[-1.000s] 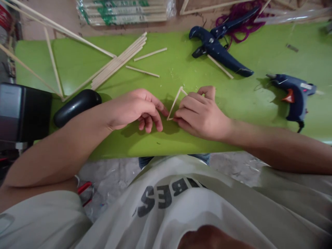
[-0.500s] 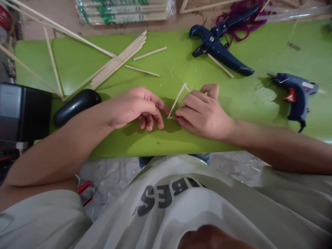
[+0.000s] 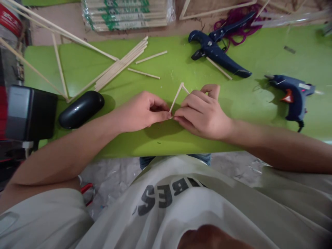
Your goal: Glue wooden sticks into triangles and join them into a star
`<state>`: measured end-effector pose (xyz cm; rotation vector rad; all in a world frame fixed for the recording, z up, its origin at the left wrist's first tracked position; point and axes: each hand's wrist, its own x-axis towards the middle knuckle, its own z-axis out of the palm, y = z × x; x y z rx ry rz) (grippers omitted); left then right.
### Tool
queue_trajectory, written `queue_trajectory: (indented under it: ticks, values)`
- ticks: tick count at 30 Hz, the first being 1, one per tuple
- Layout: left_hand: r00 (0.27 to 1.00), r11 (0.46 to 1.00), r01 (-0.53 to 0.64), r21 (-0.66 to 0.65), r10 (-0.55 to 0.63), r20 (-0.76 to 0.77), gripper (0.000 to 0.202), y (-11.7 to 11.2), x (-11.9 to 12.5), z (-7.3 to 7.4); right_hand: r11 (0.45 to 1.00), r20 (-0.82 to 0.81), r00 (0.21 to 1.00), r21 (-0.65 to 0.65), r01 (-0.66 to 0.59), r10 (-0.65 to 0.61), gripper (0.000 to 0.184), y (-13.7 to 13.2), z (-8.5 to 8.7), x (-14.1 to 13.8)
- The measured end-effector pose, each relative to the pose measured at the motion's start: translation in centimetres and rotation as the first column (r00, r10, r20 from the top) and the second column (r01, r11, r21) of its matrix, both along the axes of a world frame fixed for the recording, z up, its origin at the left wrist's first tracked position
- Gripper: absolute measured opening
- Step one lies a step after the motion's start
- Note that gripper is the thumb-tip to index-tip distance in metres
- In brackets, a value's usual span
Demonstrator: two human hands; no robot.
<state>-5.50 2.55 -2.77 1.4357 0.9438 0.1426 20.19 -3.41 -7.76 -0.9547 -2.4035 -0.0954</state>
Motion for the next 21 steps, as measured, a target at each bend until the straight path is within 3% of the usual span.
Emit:
queue_trajectory:
  ticks: [5, 7, 10, 12, 14, 16, 18, 21]
  values:
    - [1.000, 1.000, 0.009, 0.007, -0.009, 0.020, 0.029, -0.4, 0.0, 0.4, 0.999, 0.055, 0.998, -0.047, -0.014, 0.017, 0.016, -0.3, -0.4, 0.6]
    - [1.000, 1.000, -0.004, -0.028, 0.004, -0.003, 0.030, -0.3, 0.0, 0.6, 0.999, 0.045, 0.998, -0.004, 0.048, -0.048, 0.021, -0.1, -0.5, 1.2]
    - [0.997, 0.997, -0.077, -0.029, 0.077, 0.003, 0.033, -0.2, -0.2, 0.4, 0.967, -0.256, 0.955, 0.166, 0.193, -0.147, 0.054, 0.9, 0.1, 2.2]
    - [0.989, 0.990, -0.142, 0.009, 0.142, 0.029, 0.033, -0.2, -0.3, 0.3, 0.951, -0.538, 0.836, 0.193, 0.243, -0.104, 0.064, 1.6, 0.9, 2.6]
    - [0.977, 0.978, -0.204, 0.051, 0.201, 0.068, 0.032, -0.2, -0.3, 0.2, 0.966, -0.726, 0.679, 0.085, 0.243, -0.107, 0.058, 2.0, 1.8, 2.5]
    - [0.964, 0.965, -0.250, 0.075, 0.241, 0.115, 0.034, -0.3, -0.2, 0.2, 0.981, -0.807, 0.564, -0.093, 0.173, -0.176, 0.051, 2.0, 2.5, 2.2]
    - [0.954, 0.958, -0.274, 0.087, 0.260, 0.146, 0.037, -0.4, -0.1, 0.3, 0.964, -0.822, 0.517, -0.263, 0.025, -0.238, 0.048, 1.8, 3.0, 1.8]
    - [0.951, 0.957, -0.276, 0.090, 0.258, 0.169, 0.041, -0.5, 0.0, 0.4, 0.862, -0.814, 0.479, -0.466, -0.202, -0.328, 0.047, 1.5, 3.4, 1.5]
